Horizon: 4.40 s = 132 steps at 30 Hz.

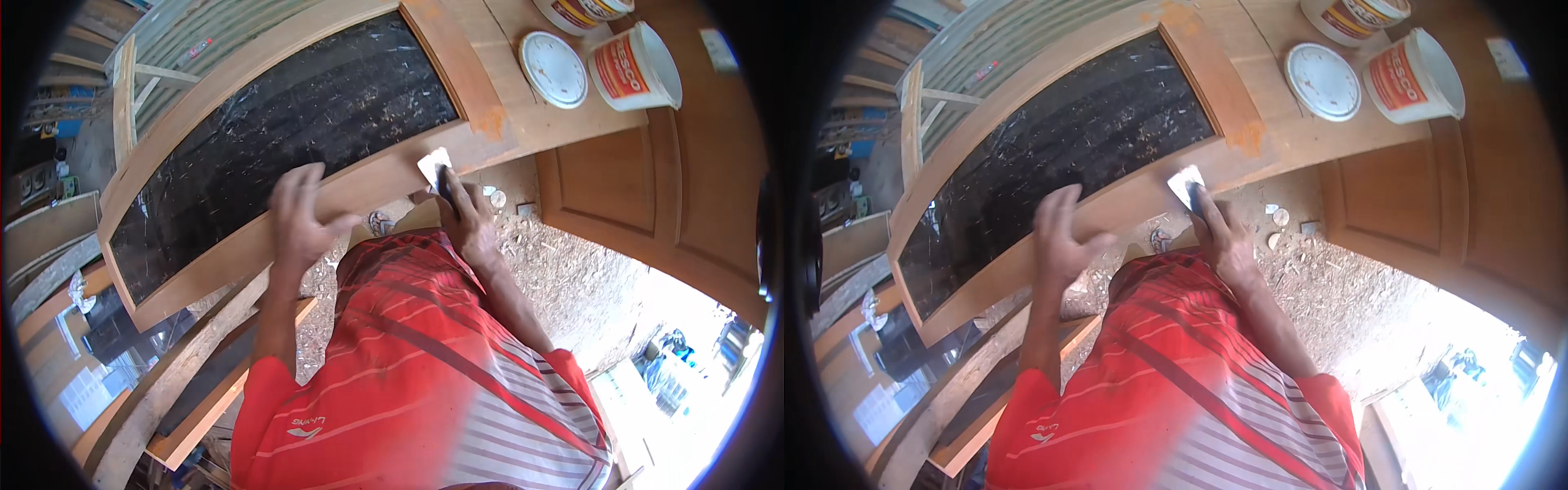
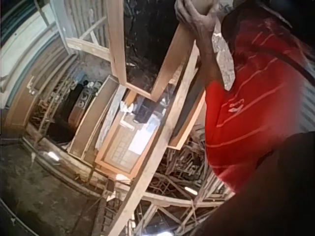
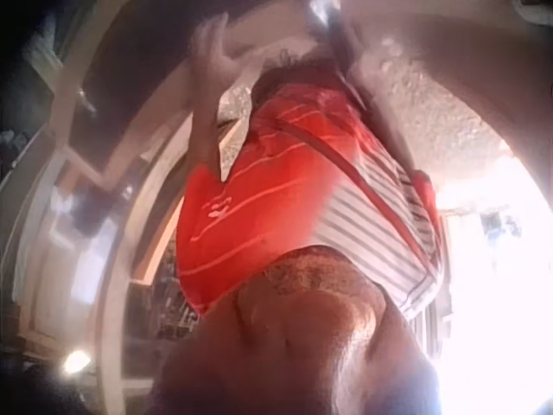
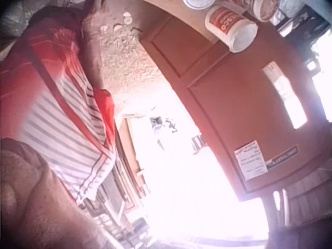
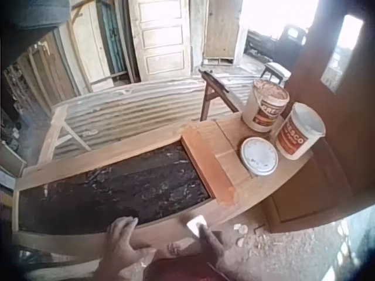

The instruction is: The person applies wood filler to the joints of a wooden frame using a scraper, turns the frame to access other sides, and spreads more wood filler along the wood.

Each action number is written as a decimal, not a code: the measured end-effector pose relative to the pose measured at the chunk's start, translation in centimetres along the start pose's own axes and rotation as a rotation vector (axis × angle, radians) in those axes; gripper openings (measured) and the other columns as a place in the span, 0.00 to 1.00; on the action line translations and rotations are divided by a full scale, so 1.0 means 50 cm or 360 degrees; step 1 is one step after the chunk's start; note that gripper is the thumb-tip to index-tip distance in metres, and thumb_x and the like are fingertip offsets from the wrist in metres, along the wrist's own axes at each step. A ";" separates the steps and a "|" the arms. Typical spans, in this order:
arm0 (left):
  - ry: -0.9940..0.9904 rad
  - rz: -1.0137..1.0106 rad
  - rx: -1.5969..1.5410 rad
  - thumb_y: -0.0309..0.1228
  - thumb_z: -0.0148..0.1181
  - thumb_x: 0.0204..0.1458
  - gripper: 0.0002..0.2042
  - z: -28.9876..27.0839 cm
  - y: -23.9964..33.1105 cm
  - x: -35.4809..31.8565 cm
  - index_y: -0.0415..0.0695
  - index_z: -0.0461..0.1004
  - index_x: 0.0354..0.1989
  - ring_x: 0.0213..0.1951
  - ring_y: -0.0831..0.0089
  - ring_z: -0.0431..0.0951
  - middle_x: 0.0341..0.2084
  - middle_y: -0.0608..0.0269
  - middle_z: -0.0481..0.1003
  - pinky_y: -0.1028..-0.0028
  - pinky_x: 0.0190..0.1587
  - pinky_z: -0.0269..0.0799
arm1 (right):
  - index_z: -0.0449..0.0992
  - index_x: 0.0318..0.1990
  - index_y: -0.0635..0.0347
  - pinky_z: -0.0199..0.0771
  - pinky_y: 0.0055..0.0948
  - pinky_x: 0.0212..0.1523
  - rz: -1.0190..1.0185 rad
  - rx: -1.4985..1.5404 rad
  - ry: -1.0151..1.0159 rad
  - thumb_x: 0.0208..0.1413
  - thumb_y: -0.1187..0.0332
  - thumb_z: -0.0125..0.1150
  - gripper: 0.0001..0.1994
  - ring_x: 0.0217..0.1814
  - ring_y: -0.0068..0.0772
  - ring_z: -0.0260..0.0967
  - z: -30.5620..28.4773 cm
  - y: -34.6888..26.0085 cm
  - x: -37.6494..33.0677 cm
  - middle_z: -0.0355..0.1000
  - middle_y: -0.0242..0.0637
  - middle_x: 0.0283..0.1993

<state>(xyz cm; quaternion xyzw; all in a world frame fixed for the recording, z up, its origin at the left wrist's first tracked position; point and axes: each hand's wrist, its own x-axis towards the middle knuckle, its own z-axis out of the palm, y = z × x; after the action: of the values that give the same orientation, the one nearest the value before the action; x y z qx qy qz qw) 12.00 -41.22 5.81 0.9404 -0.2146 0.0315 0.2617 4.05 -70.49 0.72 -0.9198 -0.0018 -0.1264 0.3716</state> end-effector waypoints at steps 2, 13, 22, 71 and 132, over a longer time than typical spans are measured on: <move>-0.0046 0.0071 0.0088 0.45 0.81 0.40 0.45 0.036 0.048 0.008 0.43 0.68 0.69 0.65 0.50 0.67 0.64 0.50 0.68 0.50 0.68 0.61 | 0.71 0.70 0.52 0.80 0.42 0.41 -0.0038 0.0002 0.0090 0.61 0.73 0.68 0.29 0.42 0.48 0.78 0.039 0.022 -0.030 0.76 0.46 0.46; 0.0046 0.0091 0.0196 0.39 0.82 0.38 0.46 0.067 0.034 -0.019 0.45 0.67 0.70 0.65 0.51 0.67 0.63 0.52 0.68 0.52 0.67 0.63 | 0.77 0.52 0.66 0.75 0.31 0.34 0.0542 0.0492 -0.0026 0.71 0.67 0.56 0.12 0.33 0.27 0.76 -0.038 -0.049 -0.088 0.76 0.39 0.32; 0.0094 0.0023 0.0167 0.45 0.79 0.43 0.47 0.071 0.040 -0.020 0.40 0.64 0.71 0.63 0.50 0.68 0.60 0.49 0.69 0.52 0.65 0.65 | 0.77 0.42 0.66 0.71 0.34 0.27 0.1008 0.0467 0.0116 0.72 0.62 0.53 0.14 0.24 0.29 0.72 -0.052 0.000 -0.100 0.74 0.38 0.26; 0.0489 -0.0575 -0.0248 0.38 0.72 0.53 0.13 0.074 0.052 0.043 0.43 0.82 0.41 0.43 0.56 0.78 0.38 0.59 0.79 0.59 0.50 0.73 | 0.80 0.49 0.66 0.75 0.42 0.36 0.0249 0.0104 -0.0286 0.68 0.65 0.52 0.14 0.31 0.45 0.78 -0.075 0.042 0.544 0.76 0.52 0.31; 0.0540 -0.0626 -0.0029 0.27 0.71 0.52 0.06 0.087 0.054 0.082 0.44 0.78 0.32 0.38 0.57 0.77 0.33 0.59 0.77 0.59 0.44 0.73 | 0.79 0.54 0.59 0.75 0.53 0.46 -0.0154 -0.0593 -0.0777 0.65 0.66 0.58 0.14 0.43 0.60 0.77 -0.138 0.040 0.662 0.77 0.52 0.42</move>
<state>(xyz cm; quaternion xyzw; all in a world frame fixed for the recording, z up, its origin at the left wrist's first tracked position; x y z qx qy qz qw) 14.36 -47.09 4.09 0.9430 0.0191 0.1352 0.3035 34.70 -79.63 11.87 -0.9740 -0.1117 0.0827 0.1788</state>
